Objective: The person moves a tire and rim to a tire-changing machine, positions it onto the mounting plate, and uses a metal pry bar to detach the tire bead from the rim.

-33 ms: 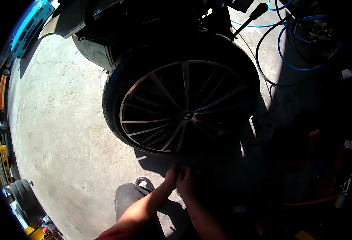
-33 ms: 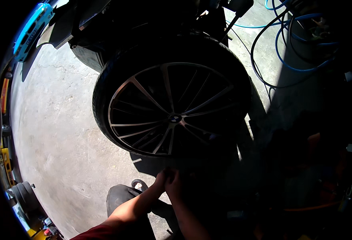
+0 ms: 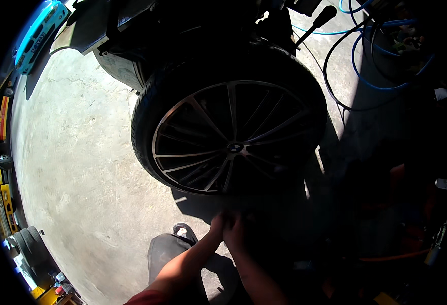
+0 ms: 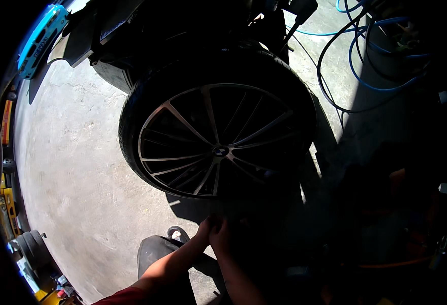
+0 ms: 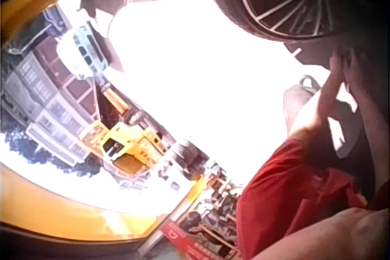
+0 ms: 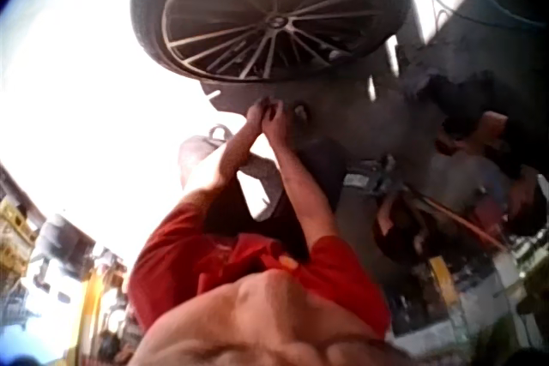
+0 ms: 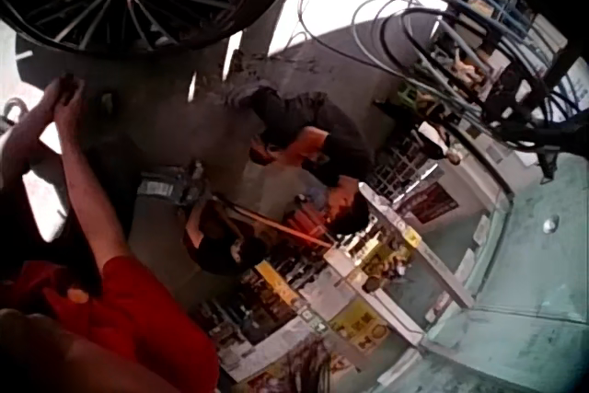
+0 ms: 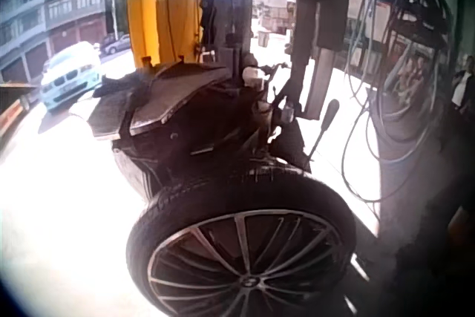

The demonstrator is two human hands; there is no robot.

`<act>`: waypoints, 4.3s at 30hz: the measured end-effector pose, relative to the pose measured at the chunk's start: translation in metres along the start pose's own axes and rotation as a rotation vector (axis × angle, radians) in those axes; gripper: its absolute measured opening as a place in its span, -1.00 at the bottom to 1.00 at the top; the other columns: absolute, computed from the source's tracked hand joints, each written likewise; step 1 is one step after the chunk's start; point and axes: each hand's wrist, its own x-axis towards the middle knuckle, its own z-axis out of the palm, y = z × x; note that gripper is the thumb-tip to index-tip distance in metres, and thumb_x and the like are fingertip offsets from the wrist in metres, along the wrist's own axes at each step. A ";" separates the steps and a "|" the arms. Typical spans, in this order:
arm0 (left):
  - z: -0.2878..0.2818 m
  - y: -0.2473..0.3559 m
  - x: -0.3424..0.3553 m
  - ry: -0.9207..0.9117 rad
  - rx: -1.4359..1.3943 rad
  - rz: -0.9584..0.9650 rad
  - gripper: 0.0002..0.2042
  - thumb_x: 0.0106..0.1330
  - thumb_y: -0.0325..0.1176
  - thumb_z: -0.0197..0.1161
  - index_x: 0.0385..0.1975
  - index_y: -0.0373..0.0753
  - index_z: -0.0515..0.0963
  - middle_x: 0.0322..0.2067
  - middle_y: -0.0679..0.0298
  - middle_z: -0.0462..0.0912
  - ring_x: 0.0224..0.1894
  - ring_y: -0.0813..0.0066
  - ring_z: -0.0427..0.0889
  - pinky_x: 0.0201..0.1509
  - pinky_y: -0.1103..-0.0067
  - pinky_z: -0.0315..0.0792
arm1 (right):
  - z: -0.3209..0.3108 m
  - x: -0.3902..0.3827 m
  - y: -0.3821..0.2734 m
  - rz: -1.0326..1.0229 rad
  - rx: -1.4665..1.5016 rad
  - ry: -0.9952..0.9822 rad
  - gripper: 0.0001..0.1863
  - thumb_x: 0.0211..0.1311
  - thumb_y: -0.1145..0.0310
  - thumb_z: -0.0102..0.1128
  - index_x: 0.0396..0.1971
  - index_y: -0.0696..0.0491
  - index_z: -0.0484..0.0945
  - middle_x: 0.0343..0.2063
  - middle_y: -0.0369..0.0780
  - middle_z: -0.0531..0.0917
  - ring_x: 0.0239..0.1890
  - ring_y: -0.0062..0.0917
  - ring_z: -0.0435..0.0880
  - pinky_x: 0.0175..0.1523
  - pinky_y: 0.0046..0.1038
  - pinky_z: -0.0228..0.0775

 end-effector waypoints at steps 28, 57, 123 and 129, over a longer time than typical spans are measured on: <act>0.080 0.203 -0.176 0.000 1.162 -0.038 -0.65 0.32 -0.03 0.18 -0.08 -0.13 0.66 -0.28 -0.03 0.74 -0.18 -0.07 0.74 -0.11 0.14 0.61 | -0.026 -0.032 -0.026 0.941 0.768 -0.058 -0.52 0.37 -0.02 0.13 -0.08 0.13 0.66 -0.17 -0.05 0.71 -0.07 -0.25 0.68 0.09 -0.22 0.52; 0.071 0.063 -0.134 -0.760 1.068 -0.066 -0.78 0.44 -0.31 0.06 -0.15 -0.18 0.66 -0.16 0.13 0.74 -0.03 0.18 0.69 0.03 0.42 0.56 | -0.043 0.331 -0.556 -1.063 -0.520 0.322 -0.70 0.29 0.34 0.20 0.00 0.07 0.57 -0.13 -0.11 0.64 0.00 -0.23 0.64 0.17 -0.23 0.48; 0.034 0.187 -0.114 -0.121 0.718 -0.145 -0.79 0.45 -0.42 0.00 -0.13 -0.34 0.58 -0.32 0.19 0.69 -0.41 0.46 0.69 -0.43 0.58 0.50 | -0.198 -0.099 0.004 0.131 -0.411 -0.372 -0.70 0.31 0.20 0.05 -0.18 0.14 0.55 -0.28 0.06 0.72 -0.19 -0.04 0.74 -0.07 -0.01 0.57; 0.033 0.172 -0.122 -0.179 0.875 -0.093 -0.83 0.42 -0.47 0.06 -0.14 -0.35 0.57 -0.31 0.18 0.68 -0.41 0.44 0.72 -0.46 0.59 0.52 | -0.202 -0.099 0.000 0.120 -0.423 -0.379 -0.69 0.32 0.21 0.04 -0.16 0.14 0.56 -0.27 0.06 0.72 -0.19 -0.04 0.74 -0.07 -0.01 0.56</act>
